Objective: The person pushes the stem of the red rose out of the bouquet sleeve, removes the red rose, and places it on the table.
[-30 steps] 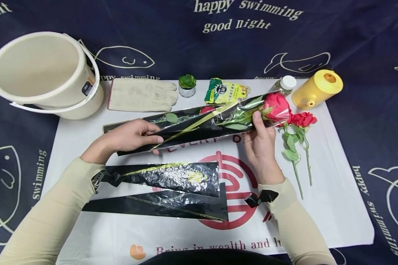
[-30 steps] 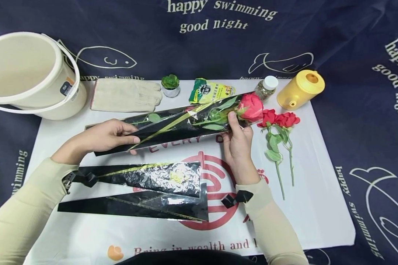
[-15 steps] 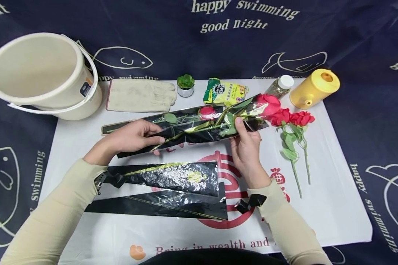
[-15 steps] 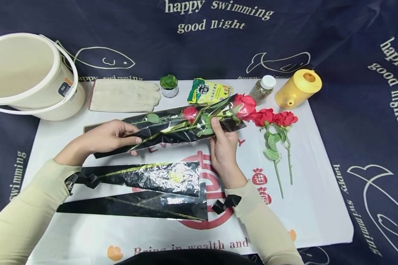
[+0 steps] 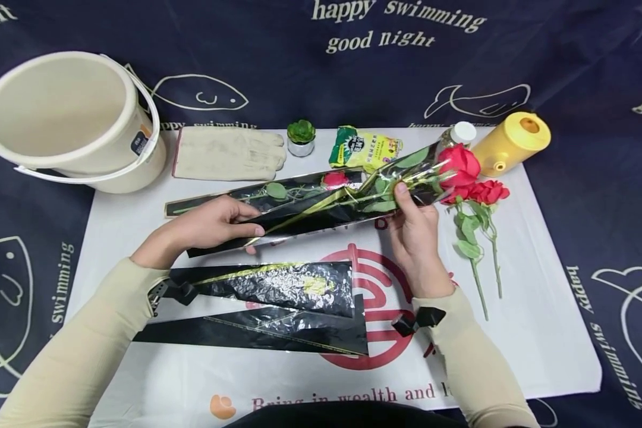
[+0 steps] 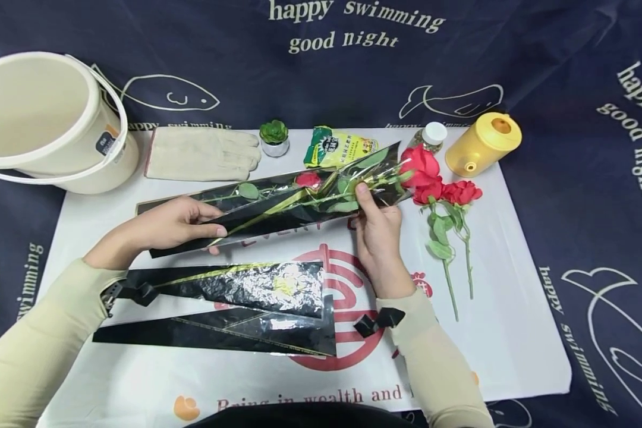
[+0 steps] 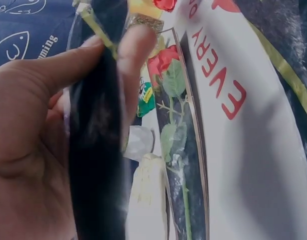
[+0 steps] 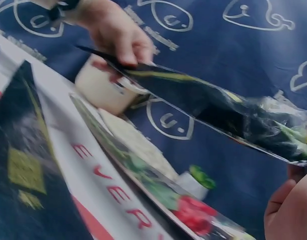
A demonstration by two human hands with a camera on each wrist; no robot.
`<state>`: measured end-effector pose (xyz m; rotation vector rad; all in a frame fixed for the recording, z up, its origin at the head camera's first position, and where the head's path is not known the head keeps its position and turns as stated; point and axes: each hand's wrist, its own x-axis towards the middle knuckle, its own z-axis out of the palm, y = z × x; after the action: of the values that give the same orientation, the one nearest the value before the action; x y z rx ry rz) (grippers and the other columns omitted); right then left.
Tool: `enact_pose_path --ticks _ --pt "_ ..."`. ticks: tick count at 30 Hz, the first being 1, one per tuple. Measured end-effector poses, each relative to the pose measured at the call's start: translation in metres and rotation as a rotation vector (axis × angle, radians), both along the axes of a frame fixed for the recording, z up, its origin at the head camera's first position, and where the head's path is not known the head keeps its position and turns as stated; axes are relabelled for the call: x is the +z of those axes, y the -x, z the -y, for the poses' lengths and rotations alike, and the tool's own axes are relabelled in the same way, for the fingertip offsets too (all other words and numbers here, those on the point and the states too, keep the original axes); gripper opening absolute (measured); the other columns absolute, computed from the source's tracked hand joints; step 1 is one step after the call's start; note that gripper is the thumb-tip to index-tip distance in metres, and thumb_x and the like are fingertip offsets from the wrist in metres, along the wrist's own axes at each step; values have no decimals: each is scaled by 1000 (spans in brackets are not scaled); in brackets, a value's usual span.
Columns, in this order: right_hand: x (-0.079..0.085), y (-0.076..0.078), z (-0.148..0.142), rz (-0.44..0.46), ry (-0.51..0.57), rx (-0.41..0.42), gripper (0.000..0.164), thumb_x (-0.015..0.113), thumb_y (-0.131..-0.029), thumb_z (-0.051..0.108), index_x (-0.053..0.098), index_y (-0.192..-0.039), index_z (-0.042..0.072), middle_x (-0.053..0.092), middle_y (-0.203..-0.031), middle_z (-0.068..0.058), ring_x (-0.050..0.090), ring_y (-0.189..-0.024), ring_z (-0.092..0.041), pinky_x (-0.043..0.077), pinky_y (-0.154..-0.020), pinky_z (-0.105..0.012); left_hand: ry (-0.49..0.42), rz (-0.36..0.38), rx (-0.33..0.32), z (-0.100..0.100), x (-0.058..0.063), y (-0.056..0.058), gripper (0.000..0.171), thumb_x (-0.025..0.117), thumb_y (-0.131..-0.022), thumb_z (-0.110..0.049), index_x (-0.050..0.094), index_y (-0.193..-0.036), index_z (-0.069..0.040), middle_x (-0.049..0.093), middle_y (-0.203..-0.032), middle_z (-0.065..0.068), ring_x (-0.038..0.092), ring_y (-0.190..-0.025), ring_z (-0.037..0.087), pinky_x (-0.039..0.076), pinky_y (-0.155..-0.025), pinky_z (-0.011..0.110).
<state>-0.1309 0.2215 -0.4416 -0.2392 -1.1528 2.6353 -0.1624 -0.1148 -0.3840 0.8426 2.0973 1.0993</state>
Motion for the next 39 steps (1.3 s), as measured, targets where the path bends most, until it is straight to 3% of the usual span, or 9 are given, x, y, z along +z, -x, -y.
enact_pose_path --ticks 5,9,13,19,21,26,31,35,39 --pt "3 2 -13 14 -28 14 44 72 -82 9 53 -121 -2 57 -112 -16 61 -87 -19 46 -58 -25 3 -40 -10 0 4 -1 14 57 -95 -14 68 -89 -10 66 -74 2 27 -44 6 26 -48 27" --pt "3 4 -14 -2 -12 14 45 71 -83 10 52 -123 -2 56 -116 -17 60 -95 -22 49 -65 -27 20 -42 -11 1 2 0 13 57 -95 -14 67 -88 -12 66 -74 1 26 -42 6 28 -48 27" --pt "2 4 -17 -15 4 1 47 71 -84 11 51 -125 -1 54 -119 -18 59 -101 -24 50 -70 -29 10 -12 -9 6 -12 4 17 54 -97 -19 67 -86 -13 68 -75 -2 27 -41 8 27 -46 27" --pt "5 4 -17 -19 -19 -23 48 70 -85 14 51 -127 1 51 -125 -21 60 -99 -23 47 -60 -26 -18 -36 -15 9 -23 11 23 52 -97 -30 70 -89 -17 68 -76 -6 23 -40 9 26 -44 29" --pt "7 4 -16 -37 -20 -25 49 69 -86 14 50 -129 2 49 -129 -21 57 -105 -26 49 -69 -27 -22 -39 -25 9 -23 11 25 50 -98 -33 70 -91 -19 69 -77 -5 22 -40 10 27 -44 30" --pt "10 7 -20 -65 -3 -56 50 71 -84 9 50 -128 1 48 -130 -21 49 -118 -32 40 -95 -41 -45 38 -66 13 -21 10 30 44 -100 -34 66 -95 -14 70 -81 -3 45 -44 15 33 -48 31" --pt "10 6 -26 -43 0 -61 48 71 -83 8 52 -126 -1 50 -126 -21 52 -115 -32 40 -94 -41 -62 41 -71 13 -17 9 35 40 -102 -30 63 -87 -8 70 -80 -2 61 -66 19 39 -61 28" --pt "9 4 -26 -23 -3 -46 48 71 -83 8 52 -125 -2 52 -124 -21 55 -111 -31 45 -89 -38 -29 -33 -57 12 -16 9 30 42 -102 -27 67 -93 -15 69 -79 -5 58 -65 18 41 -66 28" --pt "8 4 -20 -28 -23 -45 47 71 -84 10 52 -125 -2 52 -124 -20 56 -109 -29 47 -85 -35 -41 -60 -42 9 -17 9 30 46 -100 -27 63 -78 -13 58 -66 -6 44 -51 15 36 -54 29"
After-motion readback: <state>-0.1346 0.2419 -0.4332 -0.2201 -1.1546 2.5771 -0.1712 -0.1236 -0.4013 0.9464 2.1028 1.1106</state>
